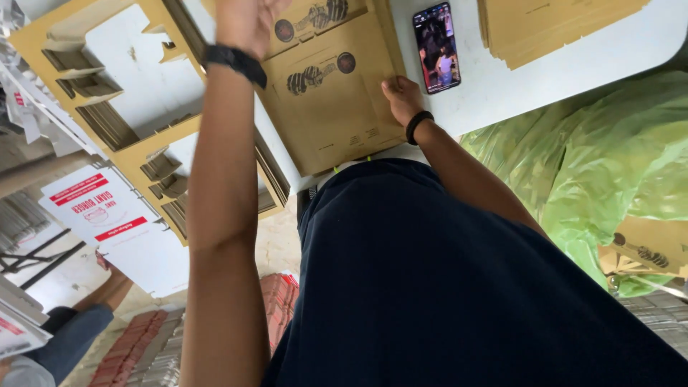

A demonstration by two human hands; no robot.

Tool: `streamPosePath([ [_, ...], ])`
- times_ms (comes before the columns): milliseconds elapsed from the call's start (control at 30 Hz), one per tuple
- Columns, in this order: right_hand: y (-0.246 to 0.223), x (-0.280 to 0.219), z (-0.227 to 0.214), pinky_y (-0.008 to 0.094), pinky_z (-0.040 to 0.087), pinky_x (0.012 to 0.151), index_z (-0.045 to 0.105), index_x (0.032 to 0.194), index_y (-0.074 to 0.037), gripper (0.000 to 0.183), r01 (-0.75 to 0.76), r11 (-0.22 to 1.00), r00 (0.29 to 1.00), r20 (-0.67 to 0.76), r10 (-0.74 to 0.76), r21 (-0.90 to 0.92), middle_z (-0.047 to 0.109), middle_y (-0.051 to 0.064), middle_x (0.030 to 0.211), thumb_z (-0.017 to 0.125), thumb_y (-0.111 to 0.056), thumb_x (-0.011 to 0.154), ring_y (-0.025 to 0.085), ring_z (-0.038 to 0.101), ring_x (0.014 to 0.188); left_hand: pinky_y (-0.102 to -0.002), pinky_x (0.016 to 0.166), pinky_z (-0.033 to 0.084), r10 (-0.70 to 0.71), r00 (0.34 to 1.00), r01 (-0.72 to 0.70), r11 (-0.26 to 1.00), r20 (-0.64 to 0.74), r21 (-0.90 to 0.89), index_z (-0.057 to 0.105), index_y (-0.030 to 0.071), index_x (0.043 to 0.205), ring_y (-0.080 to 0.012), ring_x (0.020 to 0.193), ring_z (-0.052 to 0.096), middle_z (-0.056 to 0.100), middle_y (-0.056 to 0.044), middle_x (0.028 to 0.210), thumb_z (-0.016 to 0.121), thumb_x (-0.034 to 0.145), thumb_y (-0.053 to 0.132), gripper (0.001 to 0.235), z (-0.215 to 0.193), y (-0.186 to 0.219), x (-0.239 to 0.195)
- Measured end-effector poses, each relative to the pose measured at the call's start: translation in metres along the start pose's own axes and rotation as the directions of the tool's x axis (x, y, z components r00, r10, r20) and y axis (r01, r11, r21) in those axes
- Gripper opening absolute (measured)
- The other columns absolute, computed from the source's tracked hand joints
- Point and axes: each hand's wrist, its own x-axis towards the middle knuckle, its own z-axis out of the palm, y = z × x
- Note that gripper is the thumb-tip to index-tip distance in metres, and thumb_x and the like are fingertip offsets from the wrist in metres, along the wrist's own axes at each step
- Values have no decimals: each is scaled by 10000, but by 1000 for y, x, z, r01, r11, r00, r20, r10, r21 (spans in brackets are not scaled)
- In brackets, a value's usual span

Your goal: Folding and assembling cardboard inserts for packaging boxes

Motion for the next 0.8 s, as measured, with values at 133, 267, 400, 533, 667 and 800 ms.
streamPosePath([
  [133, 3, -1, 3, 296, 297, 653, 371, 719, -220, 394, -15, 995, 1000, -14, 17, 95, 349, -72, 721, 653, -313, 977, 93, 346, 706, -304, 878, 528, 468, 883, -348, 692, -26, 633, 712, 209, 1109, -107, 1015, 710, 779, 29, 1048, 532, 998, 490, 352, -30, -23, -76],
  [267, 67, 39, 14, 441, 534, 869, 717, 1077, -136, 362, -15, 999, 998, -60, 13, -40, 728, 120, 1051, 681, -483, 979, 315, 689, 1056, -599, 1044, 520, 384, 921, -195, 584, -57, 788, 542, 71, 1395, -472, 1241, 617, 599, -254, 1307, 621, 963, 22, 442, -73, -84, -159],
  [400, 57, 36, 8, 482, 503, 1077, 565, 1442, -93, 652, -140, 989, 990, -12, 140, -40, 593, 154, 1424, 687, -569, 1013, 338, 571, 1330, -617, 1105, 464, 87, 965, 128, 667, -247, 734, 346, 44, 1542, -474, 1331, 533, 485, -272, 1430, 573, 1027, 203, 585, -107, -156, -187],
  [533, 1, 6, -2, 330, 303, 631, 383, 709, -205, 392, -34, 997, 999, -22, 32, -70, 383, -46, 709, 626, -383, 959, 121, 370, 689, -450, 903, 494, -63, 956, 250, 691, -287, 678, 607, 106, 1361, -334, 1126, 663, 706, -138, 1249, 480, 963, 345, 482, -103, -160, -192],
  [667, -10, -2, -2, 317, 325, 658, 452, 706, -207, 360, -28, 999, 999, -22, 28, -31, 424, -51, 700, 634, -377, 966, 113, 390, 690, -415, 860, 514, -16, 971, 179, 710, -239, 681, 682, 124, 1276, -274, 1057, 713, 762, -69, 1164, 495, 961, 325, 418, -109, -150, -194],
  [800, -34, -14, -1, 364, 310, 660, 404, 740, -175, 338, -112, 986, 993, -51, 106, -124, 412, -17, 744, 535, -447, 890, 165, 382, 720, -376, 899, 481, -133, 948, 294, 720, -290, 629, 644, 177, 1207, -222, 1107, 646, 708, -12, 1174, 518, 924, 363, 361, -104, -132, -198],
])
